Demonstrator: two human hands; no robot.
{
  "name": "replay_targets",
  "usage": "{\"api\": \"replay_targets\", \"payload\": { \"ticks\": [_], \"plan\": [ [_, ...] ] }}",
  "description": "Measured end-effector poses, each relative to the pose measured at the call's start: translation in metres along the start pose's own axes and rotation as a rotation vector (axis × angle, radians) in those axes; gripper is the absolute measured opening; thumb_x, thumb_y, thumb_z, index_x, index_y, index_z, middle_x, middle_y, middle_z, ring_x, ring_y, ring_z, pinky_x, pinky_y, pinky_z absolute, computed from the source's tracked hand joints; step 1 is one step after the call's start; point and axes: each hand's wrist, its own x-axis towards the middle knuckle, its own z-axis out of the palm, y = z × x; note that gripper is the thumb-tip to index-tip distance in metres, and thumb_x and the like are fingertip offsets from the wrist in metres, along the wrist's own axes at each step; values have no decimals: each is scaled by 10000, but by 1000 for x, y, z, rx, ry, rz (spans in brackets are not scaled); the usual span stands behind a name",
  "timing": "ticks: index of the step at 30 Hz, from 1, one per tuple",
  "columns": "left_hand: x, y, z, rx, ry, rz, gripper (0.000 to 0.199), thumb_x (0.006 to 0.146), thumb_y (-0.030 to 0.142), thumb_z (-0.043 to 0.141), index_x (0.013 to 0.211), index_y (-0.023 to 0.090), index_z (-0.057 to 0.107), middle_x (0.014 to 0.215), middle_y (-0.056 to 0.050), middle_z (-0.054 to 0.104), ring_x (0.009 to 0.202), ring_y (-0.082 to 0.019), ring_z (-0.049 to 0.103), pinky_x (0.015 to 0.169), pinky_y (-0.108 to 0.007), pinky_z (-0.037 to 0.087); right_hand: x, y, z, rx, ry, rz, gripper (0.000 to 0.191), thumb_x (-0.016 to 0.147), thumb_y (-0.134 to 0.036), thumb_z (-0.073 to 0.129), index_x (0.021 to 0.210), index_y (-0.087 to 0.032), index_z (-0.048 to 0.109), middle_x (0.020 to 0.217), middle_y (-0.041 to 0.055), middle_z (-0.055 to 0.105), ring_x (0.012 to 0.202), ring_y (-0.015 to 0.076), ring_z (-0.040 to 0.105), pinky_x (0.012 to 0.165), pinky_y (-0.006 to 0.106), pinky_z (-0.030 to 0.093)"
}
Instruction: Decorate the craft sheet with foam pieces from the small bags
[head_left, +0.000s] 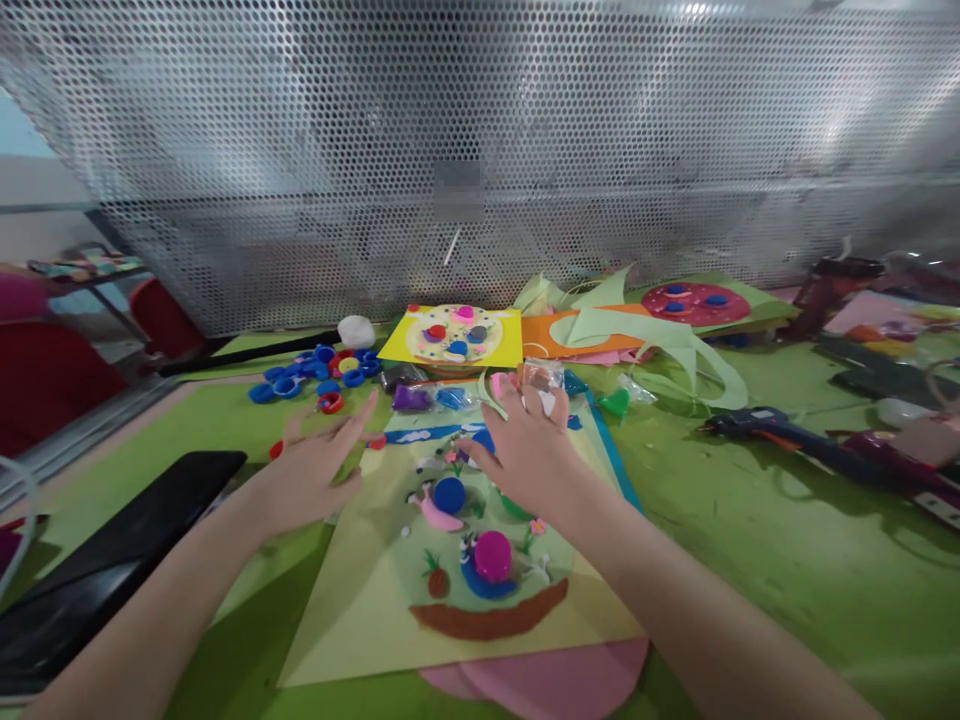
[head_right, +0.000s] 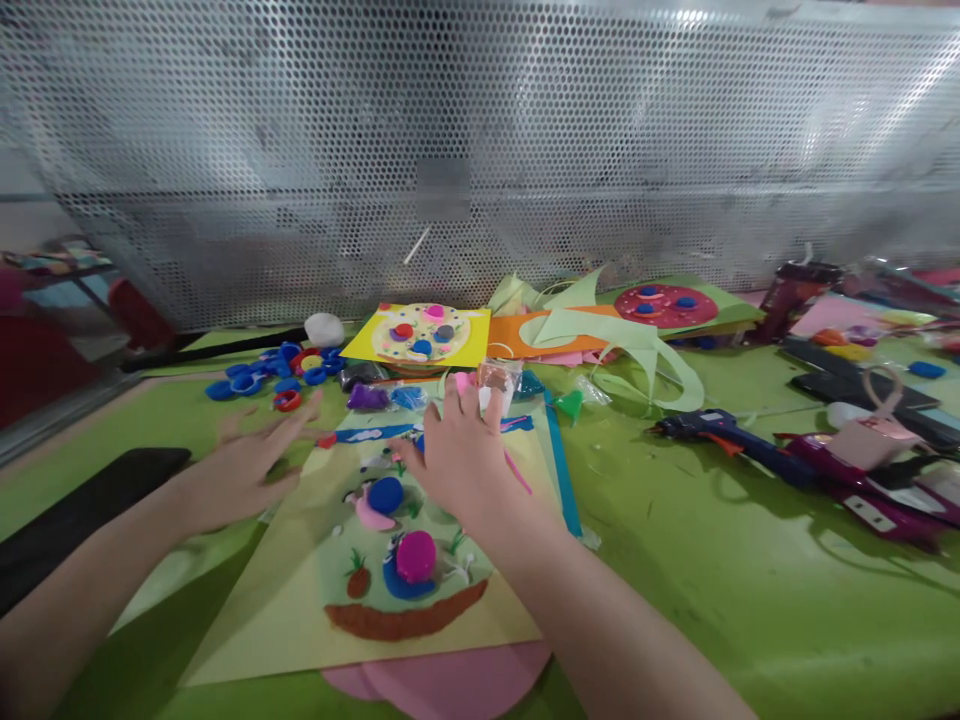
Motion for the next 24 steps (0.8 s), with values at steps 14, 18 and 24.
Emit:
{"api": "replay_targets", "payload": {
  "ticks": [14,18,24],
  "plan": [
    [-5,4,12,-56,-210,-35,662,868,588,249,1423,271,78,1474,-69,161,1343,-368,93,972,-671,-107,-1,1,-4,-8,12,16,608,905,-557,250,1179,-129,584,1377,178,414,1240,411,324,981,601,185],
    [-5,-2,8,-34,-61,-54,686,882,552,180,1432,185,-2,1472,-123,184,1350,-344,11,997,-648,-80,-1,2,-5,-16,17,22,629,906,-563,227,1151,-120,600,1357,191,432,1222,401,350,981,585,195],
    [2,-21,11,55,184,-129,605,898,417,57,1415,155,-118,1498,-72,107,1334,-256,-151,1005,-590,-157,1,5,-7,-18,46,35,652,909,-564,187,1164,-121,592,1332,198,457,1232,397,340,976,593,201]
  ]
}}
